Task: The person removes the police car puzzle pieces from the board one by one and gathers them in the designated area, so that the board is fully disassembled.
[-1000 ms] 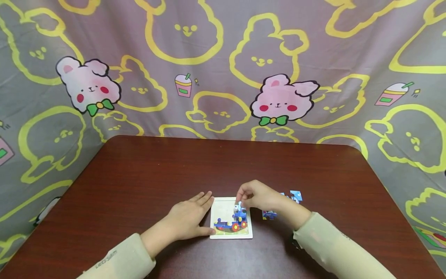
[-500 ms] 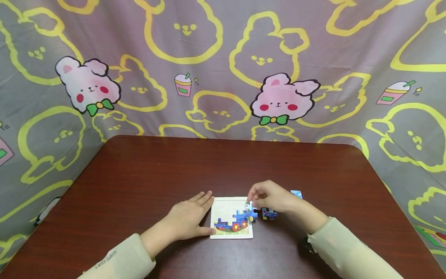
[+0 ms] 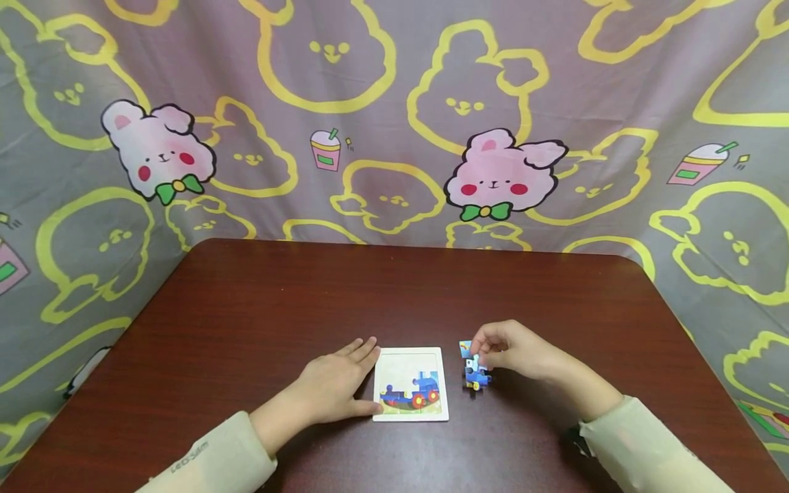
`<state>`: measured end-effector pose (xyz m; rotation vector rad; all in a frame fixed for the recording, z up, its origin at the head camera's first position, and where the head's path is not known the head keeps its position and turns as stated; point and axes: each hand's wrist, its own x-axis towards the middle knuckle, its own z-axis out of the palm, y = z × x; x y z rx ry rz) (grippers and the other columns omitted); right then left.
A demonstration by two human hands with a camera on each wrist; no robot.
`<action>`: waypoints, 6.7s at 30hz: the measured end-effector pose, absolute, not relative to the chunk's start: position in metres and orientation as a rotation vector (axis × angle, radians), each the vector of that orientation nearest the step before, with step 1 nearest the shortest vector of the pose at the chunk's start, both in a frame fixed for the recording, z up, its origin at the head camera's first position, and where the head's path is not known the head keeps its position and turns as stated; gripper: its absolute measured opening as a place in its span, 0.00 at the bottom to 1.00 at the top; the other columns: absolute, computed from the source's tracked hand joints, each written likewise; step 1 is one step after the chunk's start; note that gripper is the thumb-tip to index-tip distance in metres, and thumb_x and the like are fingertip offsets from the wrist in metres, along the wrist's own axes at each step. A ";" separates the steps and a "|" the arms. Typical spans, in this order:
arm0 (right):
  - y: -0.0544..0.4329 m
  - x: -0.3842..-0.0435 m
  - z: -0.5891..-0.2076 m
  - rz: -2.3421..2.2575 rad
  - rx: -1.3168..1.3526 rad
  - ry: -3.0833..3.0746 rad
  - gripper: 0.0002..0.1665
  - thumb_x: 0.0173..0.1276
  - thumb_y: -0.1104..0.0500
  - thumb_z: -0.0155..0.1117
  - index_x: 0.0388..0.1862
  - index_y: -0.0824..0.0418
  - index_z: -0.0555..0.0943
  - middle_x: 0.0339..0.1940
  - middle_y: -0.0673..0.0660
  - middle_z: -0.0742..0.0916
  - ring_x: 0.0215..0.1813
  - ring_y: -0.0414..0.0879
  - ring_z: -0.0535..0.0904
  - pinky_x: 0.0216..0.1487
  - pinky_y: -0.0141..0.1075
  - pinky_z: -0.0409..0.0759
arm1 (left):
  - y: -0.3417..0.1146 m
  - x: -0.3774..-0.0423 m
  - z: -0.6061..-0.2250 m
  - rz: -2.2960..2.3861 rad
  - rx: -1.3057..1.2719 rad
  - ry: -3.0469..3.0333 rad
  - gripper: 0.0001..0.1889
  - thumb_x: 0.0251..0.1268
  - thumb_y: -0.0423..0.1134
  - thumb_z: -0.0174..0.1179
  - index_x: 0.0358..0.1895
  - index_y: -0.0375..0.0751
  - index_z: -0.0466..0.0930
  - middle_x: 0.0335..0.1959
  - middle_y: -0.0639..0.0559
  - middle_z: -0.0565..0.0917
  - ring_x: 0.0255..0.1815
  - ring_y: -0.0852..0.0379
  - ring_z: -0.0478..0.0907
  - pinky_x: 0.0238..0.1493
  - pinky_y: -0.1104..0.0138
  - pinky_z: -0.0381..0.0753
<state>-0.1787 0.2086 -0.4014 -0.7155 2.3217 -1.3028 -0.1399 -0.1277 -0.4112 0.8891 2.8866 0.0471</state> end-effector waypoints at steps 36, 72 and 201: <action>0.249 -0.178 -0.404 -1.056 -0.801 2.551 0.06 0.62 0.71 0.66 0.36 0.62 0.81 0.27 0.49 0.84 0.31 0.31 0.76 0.35 0.29 0.76 | -0.127 -0.139 -0.412 0.056 0.896 2.888 0.49 0.54 0.70 0.63 0.72 0.38 0.68 0.75 0.45 0.68 0.75 0.47 0.67 0.62 0.54 0.79; 0.124 -0.169 -0.406 -0.721 -0.983 2.494 0.14 0.57 0.57 0.77 0.40 0.52 0.83 0.36 0.47 0.78 0.38 0.39 0.74 0.40 0.30 0.74 | -0.128 -0.139 -0.412 0.055 0.890 2.892 0.49 0.54 0.70 0.63 0.72 0.38 0.68 0.75 0.44 0.68 0.75 0.46 0.68 0.61 0.54 0.80; 0.231 -0.187 -0.397 -1.159 -1.061 2.373 0.05 0.67 0.65 0.66 0.40 0.58 0.85 0.35 0.53 0.88 0.36 0.33 0.79 0.36 0.29 0.79 | -0.130 -0.139 -0.414 0.069 0.885 2.873 0.49 0.55 0.71 0.61 0.73 0.38 0.66 0.76 0.44 0.66 0.76 0.47 0.65 0.63 0.54 0.78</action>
